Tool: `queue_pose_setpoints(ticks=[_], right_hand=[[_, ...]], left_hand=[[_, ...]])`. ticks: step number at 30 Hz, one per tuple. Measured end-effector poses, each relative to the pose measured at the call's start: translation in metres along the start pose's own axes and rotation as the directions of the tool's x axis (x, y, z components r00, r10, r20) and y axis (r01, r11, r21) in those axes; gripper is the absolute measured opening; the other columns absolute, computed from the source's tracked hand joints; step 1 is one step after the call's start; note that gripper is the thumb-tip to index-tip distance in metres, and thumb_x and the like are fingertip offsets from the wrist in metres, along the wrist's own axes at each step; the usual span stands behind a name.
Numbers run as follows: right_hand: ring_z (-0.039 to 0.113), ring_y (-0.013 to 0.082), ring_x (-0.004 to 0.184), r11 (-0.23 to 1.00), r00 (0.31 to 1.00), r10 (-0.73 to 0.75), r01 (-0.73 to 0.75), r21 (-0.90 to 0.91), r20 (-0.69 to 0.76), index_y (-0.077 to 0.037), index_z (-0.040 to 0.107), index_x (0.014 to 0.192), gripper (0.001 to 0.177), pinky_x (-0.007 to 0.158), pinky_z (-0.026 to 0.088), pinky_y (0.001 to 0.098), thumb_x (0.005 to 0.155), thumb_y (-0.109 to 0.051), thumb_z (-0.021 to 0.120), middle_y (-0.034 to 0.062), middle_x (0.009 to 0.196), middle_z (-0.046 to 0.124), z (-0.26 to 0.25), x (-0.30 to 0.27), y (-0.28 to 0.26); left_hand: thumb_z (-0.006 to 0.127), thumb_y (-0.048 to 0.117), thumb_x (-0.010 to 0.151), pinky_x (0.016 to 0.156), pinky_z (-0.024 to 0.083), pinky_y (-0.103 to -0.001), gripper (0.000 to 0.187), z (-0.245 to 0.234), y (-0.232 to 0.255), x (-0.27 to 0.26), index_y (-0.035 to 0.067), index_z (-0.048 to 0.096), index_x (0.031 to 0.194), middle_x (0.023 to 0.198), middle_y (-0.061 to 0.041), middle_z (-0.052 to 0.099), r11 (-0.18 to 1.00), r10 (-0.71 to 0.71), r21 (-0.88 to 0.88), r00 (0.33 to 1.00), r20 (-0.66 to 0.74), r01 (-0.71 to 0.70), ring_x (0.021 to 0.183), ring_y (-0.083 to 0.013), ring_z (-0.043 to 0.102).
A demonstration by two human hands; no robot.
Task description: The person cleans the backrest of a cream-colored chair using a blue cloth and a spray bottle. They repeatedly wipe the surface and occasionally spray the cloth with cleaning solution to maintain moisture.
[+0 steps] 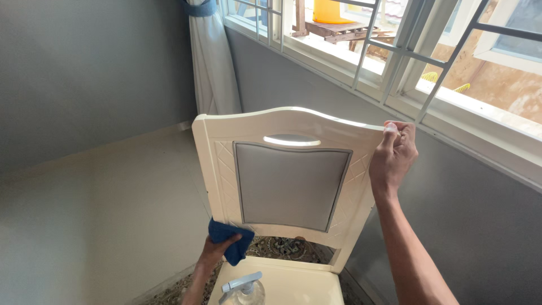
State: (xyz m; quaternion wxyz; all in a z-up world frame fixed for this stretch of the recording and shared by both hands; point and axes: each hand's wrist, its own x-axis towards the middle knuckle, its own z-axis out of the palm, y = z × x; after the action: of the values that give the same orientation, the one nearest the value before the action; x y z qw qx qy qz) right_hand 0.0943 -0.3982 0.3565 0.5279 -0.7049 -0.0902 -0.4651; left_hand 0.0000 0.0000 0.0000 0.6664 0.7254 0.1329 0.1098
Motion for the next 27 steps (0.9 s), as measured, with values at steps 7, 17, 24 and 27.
queue_pose_setpoints(ticks=[7,17,24,27], right_hand=[[0.056,0.0112,0.064,1.0,1.0,0.026,-0.026,0.01,-0.005,-0.001,0.061,0.102,0.023,0.061,0.048,0.031,0.107,-0.019,0.047,0.0042,0.074,0.061,0.0,0.001,-0.012],[0.053,0.022,0.073,0.991,0.994,0.108,-0.108,0.075,0.002,-0.001,0.063,0.105,0.052,0.064,0.042,0.0422,0.107,-0.037,0.025,0.0125,0.078,0.058,-0.001,0.001,-0.011],[0.059,0.0226,0.094,0.959,0.998,0.058,-0.065,0.275,0.036,-0.002,0.063,0.111,0.077,0.086,0.048,0.0391,0.11,-0.06,0.013,0.0115,0.1,0.061,-0.006,-0.003,0.004],[0.063,0.0215,0.1,0.926,0.997,0.042,-0.063,0.373,0.065,-0.002,0.054,0.118,0.081,0.091,0.055,0.0371,0.106,-0.072,0.015,0.0132,0.105,0.061,-0.005,-0.003,0.019]], left_hand=[[0.087,0.044,0.07,0.088,0.066,-0.038,0.054,-0.002,0.205,0.011,0.004,0.075,0.106,0.099,-0.015,0.08,0.987,0.156,0.043,0.985,-0.071,-0.153,0.089,-0.0247,0.08],[0.061,0.075,0.087,0.085,0.049,-0.049,0.072,0.052,0.403,0.015,0.009,0.068,0.114,0.102,-0.015,0.069,0.214,0.907,0.894,0.42,-0.032,-0.394,0.096,-0.0313,0.066],[0.052,0.071,0.095,0.097,0.046,-0.051,0.069,0.196,0.421,-0.004,0.006,0.069,0.113,0.101,-0.012,0.07,0.123,0.908,0.771,0.384,0.166,-0.624,0.095,-0.0292,0.066],[0.066,0.055,0.088,0.096,0.048,-0.047,0.059,0.261,0.425,-0.029,0.003,0.065,0.116,0.104,-0.012,0.07,0.066,0.861,0.654,0.374,0.344,-0.754,0.096,-0.0286,0.067]])
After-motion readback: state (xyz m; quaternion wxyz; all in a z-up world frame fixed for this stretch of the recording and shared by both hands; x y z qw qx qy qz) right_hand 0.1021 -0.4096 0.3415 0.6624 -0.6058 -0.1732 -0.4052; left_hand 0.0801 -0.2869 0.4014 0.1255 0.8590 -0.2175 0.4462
